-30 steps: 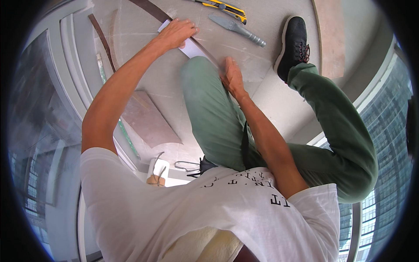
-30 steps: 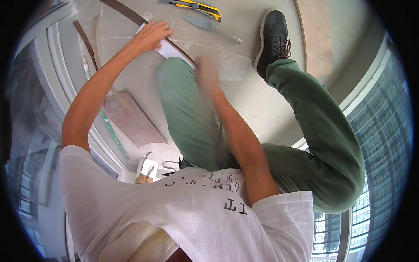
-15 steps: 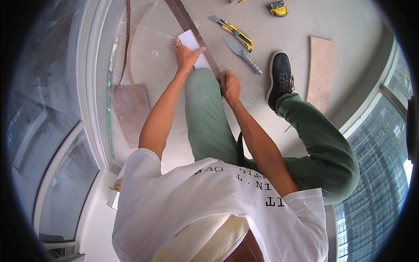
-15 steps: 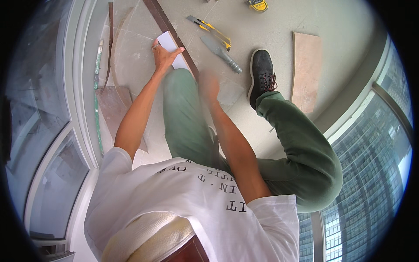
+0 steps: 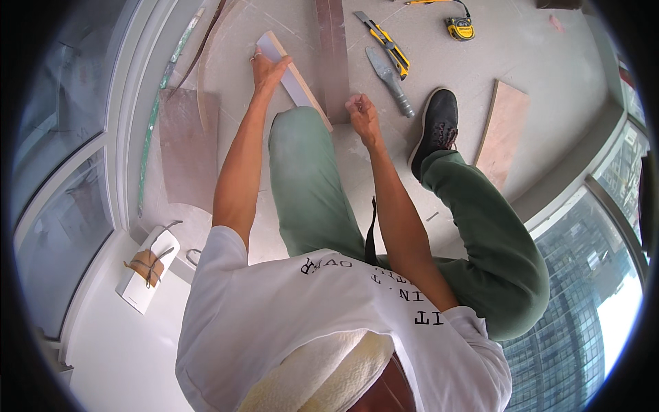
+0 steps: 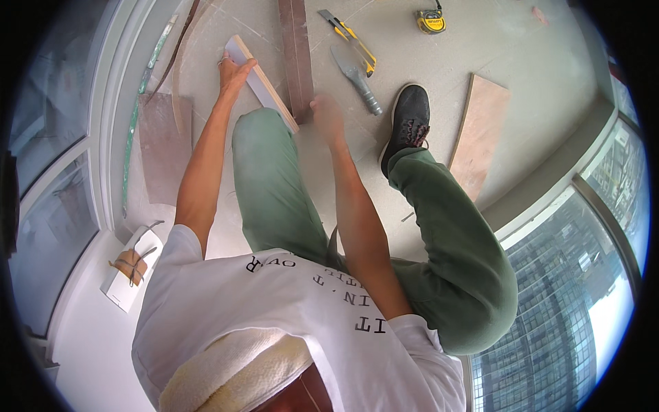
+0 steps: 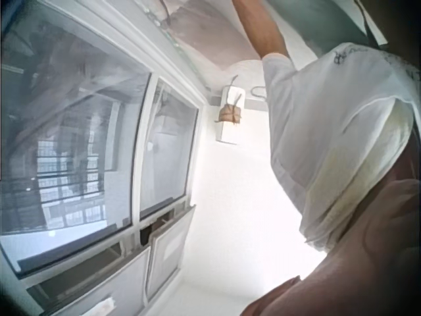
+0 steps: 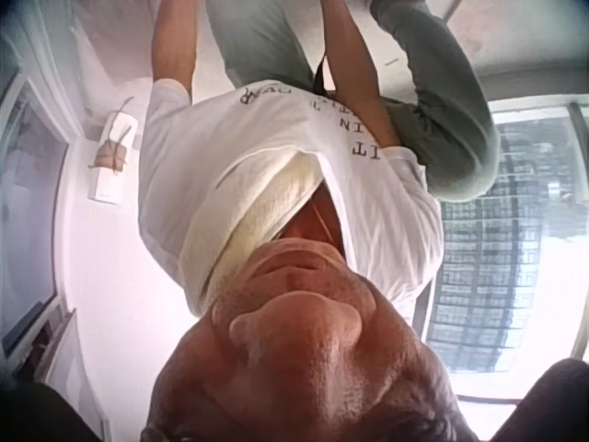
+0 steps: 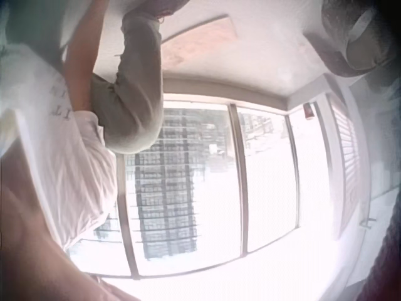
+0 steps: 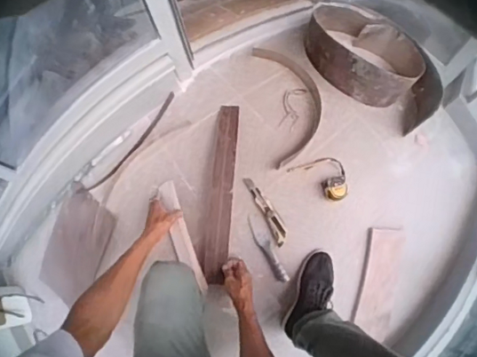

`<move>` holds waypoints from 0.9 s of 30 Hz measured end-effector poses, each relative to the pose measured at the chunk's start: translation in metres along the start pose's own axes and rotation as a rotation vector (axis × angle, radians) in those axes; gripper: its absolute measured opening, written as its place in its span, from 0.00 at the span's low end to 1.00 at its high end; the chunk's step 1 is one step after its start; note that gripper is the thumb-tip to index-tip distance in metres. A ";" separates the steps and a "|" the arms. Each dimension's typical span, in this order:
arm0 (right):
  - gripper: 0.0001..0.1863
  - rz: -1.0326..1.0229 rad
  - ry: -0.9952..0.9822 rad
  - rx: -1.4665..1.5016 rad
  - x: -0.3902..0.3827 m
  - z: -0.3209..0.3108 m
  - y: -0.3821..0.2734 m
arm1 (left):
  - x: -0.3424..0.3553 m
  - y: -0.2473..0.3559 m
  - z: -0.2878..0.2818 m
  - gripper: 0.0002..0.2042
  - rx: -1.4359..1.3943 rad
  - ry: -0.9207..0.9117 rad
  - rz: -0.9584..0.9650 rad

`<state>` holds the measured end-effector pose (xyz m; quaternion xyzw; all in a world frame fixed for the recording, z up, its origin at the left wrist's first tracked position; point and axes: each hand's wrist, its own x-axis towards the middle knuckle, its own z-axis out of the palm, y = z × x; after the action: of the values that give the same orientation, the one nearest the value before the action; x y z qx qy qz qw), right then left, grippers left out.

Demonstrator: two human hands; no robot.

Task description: The person measures a wooden strip with a tape measure and marks it with a pencil. They then use a straight edge and a utility knife to score and cut the strip. Finally, they measure a section of the floor.

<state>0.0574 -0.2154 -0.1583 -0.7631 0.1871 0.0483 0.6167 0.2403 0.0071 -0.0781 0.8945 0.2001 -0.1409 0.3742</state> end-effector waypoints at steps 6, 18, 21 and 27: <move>0.08 0.208 -0.262 0.356 0.017 -0.036 -0.064 | -0.032 0.023 -0.040 0.40 -0.182 -0.171 0.173; 0.17 0.238 -0.240 0.479 0.048 -0.047 -0.180 | -0.056 0.093 -0.032 0.24 -0.555 -0.518 0.068; 0.17 0.231 -0.331 0.576 0.062 -0.046 -0.174 | -0.071 0.104 -0.032 0.20 -0.737 -0.515 -0.048; 0.14 0.376 -0.586 0.722 0.065 -0.030 -0.163 | -0.081 0.083 -0.027 0.12 -0.951 -0.625 -0.090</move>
<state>0.1697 -0.2309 -0.0207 -0.4084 0.1452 0.3028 0.8488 0.2099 -0.0470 0.0235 0.5340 0.1589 -0.3092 0.7707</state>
